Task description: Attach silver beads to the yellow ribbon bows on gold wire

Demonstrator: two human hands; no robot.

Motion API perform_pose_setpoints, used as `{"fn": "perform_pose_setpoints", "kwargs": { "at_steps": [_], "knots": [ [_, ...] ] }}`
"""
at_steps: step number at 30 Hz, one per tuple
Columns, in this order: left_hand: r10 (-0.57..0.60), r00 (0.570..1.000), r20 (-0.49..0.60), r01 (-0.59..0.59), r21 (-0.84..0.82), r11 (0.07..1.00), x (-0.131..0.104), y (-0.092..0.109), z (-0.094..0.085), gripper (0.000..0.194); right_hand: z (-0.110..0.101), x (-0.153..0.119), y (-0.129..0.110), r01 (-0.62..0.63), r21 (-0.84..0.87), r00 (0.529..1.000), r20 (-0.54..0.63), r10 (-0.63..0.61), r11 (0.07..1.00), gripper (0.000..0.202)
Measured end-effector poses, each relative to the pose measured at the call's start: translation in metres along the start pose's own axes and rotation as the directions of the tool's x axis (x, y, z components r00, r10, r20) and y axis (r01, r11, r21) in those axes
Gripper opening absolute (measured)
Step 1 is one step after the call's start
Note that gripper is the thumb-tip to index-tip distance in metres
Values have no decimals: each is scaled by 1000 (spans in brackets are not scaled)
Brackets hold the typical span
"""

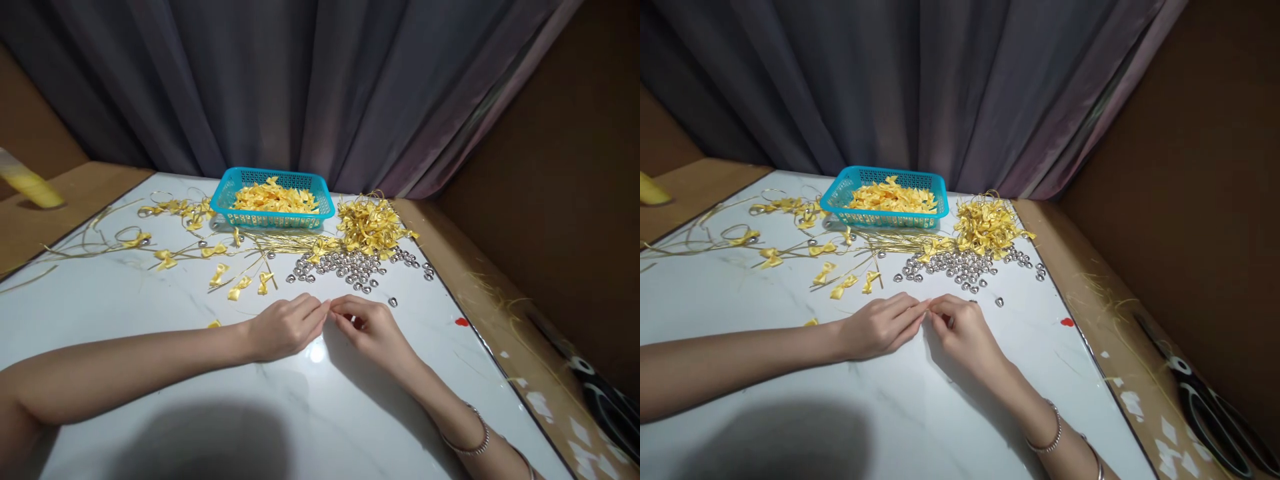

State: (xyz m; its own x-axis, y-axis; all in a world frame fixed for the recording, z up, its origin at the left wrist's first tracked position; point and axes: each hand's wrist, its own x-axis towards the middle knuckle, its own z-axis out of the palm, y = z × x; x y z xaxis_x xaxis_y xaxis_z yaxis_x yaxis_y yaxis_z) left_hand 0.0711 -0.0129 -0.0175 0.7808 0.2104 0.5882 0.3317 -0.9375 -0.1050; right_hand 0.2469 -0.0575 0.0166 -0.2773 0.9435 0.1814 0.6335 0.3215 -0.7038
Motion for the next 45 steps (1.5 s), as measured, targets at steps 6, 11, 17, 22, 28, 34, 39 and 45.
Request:
{"fn": "perform_pose_setpoints", "kwargs": {
  "at_steps": [6, 11, 17, 22, 28, 34, 39, 45],
  "knots": [
    [63, 994, 90, -69, 72, 995, -6, 1, 2, 24, 3, 1, 3, 11, 14, 1000, 0, -11, 1000, 21],
    [63, 992, 105, -75, 115, 991, -8, 0, 5, 24, 3, 1, 6, 11, 16, 1000, -10, -11, 1000, 21],
    [-19, 996, 84, 15, 47, 999, -3, 0, 5, 18, 3, 1, 7, -13, -4, 1000, 20, 13, 1000, 20],
    [-90, 992, 89, 95, -59, 994, 0, -1, 3, 22, 3, 2, 7, -28, -11, 999, 35, 28, 1000, 19],
    [-188, 975, 114, 213, -274, 938, 2, -1, 2, 17, 2, 1, 7, -3, -5, 1000, 26, 3, 1000, 18],
    [-307, 944, 120, 325, -493, 807, 3, -3, 3, 10, 1, 1, 8, 32, -32, 999, 40, -31, 999, 18],
    [-400, 893, 205, 437, -602, 668, 7, -5, -1, 9, 2, 2, 9, 40, -31, 998, 55, -38, 999, 17],
    [-539, 701, 467, 669, -691, 272, 12, -5, 0, 9, 1, 1, 12, 26, -40, 999, 38, -24, 999, 11]
  ]
}}
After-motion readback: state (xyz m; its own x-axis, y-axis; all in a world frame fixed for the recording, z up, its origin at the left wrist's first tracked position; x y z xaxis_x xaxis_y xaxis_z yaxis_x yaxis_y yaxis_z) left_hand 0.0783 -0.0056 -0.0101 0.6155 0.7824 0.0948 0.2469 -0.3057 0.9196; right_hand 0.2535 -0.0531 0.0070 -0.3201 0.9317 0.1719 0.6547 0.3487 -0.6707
